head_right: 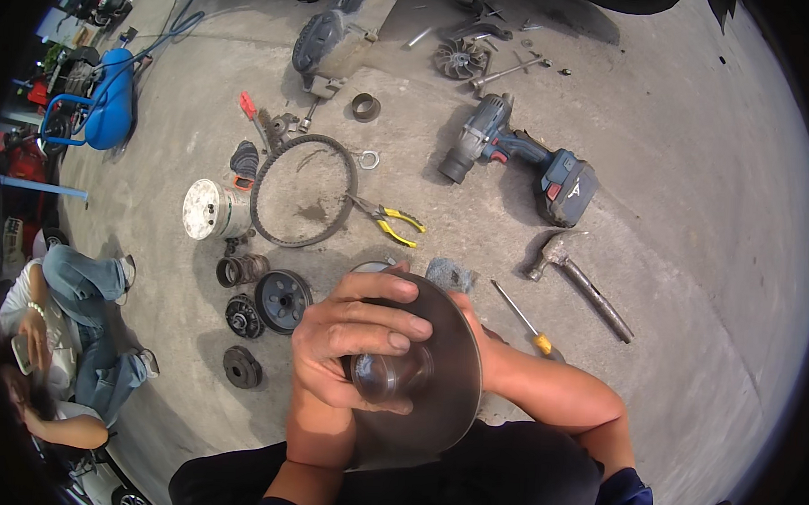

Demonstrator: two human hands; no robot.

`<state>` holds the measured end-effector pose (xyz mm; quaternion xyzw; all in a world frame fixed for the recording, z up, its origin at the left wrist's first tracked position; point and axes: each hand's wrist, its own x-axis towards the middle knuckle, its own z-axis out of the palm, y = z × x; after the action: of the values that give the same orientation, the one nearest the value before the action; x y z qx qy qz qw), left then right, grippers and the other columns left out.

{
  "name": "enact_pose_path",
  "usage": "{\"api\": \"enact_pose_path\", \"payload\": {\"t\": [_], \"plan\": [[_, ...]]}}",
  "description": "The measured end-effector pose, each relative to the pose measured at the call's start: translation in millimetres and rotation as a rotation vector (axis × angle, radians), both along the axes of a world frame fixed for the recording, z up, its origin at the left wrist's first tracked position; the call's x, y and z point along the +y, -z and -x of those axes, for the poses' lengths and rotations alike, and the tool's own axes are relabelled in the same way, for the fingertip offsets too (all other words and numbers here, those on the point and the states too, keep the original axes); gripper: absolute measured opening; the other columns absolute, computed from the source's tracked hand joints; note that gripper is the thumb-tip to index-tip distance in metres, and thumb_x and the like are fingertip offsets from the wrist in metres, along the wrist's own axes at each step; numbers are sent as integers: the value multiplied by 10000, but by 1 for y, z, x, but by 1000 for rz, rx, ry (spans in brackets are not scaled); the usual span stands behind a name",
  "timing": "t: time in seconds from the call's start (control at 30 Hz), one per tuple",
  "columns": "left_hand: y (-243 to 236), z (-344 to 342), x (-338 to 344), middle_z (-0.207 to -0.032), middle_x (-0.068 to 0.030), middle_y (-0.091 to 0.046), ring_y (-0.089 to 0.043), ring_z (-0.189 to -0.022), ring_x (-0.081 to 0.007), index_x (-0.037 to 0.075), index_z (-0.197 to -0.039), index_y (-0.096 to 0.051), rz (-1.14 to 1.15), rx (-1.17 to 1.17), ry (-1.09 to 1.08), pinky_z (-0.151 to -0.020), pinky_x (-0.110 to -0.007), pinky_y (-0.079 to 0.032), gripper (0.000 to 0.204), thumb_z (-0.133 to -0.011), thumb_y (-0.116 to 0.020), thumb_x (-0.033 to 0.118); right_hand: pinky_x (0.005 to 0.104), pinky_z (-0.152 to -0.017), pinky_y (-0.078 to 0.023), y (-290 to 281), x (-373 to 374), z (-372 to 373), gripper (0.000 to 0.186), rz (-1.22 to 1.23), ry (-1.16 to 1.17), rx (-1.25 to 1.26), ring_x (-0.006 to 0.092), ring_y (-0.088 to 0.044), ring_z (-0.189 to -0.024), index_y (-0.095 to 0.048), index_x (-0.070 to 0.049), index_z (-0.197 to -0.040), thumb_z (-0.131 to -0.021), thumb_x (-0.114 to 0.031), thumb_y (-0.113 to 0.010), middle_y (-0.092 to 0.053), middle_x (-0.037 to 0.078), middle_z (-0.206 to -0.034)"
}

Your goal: The person cleans and assembles scooter transmission components on the floor, including a clutch bell, springs, and washers. They wipe parts with a cloth, use pliers to adjust a spring, and repeatedly handle the clutch assembly while a bystander sits nearby.

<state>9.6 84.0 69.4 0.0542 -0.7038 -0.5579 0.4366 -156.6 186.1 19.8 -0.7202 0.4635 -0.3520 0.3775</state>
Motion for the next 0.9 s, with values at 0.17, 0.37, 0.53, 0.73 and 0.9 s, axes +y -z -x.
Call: {"api": "enact_pose_path", "payload": {"t": [0.17, 0.37, 0.53, 0.73, 0.9], "plan": [[1, -3, -5, -1093, -159, -811, -670, -1246, -363, 59, -1106, -762, 78, 4, 6, -1138, -596, -477, 668, -555, -1045, 311, 357, -1036, -507, 2, -1, -4, 445, 138, 82, -24, 200, -646, -1207, -603, -132, -1348, -926, -233, -702, -669, 41, -1280], [4, -7, -1, -1075, -151, -813, -679, -1213, -345, 58, -1106, -762, -2, -7, 1, -1111, -551, -498, 676, -556, -1053, 324, 382, -951, -544, 13, -9, -3, 438, 295, 149, -62, 248, -690, -1113, -666, -122, -1240, -831, -235, -773, -707, 62, -1193], [11, -6, 1, -1073, -147, -813, -682, -1222, -357, 39, -1063, -769, -167, 63, -1, -1018, -452, -544, 669, -531, -1049, 331, 402, -881, -575, 36, -22, 6, 433, 445, 150, -160, 288, -727, -1035, -718, -113, -1150, -751, -236, -832, -739, 79, -1121], [-1, 3, 19, -1151, -177, -777, -614, -1313, -334, 3, -1188, -712, -486, -81, -187, -1136, -464, -460, 756, -617, -1041, 374, 409, -802, -602, 28, -38, 14, 454, 538, 191, -214, 323, -763, -954, -764, -98, -1067, -661, -253, -892, -768, 100, -1059], [-36, 15, 41, -1267, -186, -726, -598, -1334, -329, -42, -1277, -677, -545, -282, -364, -1143, -451, -452, 687, -742, -991, 253, 406, -792, -606, -1, -26, 17, 452, 372, 241, -27, 325, -764, -945, -762, -84, -1078, -674, -246, -882, -767, 106, -1063]]}}
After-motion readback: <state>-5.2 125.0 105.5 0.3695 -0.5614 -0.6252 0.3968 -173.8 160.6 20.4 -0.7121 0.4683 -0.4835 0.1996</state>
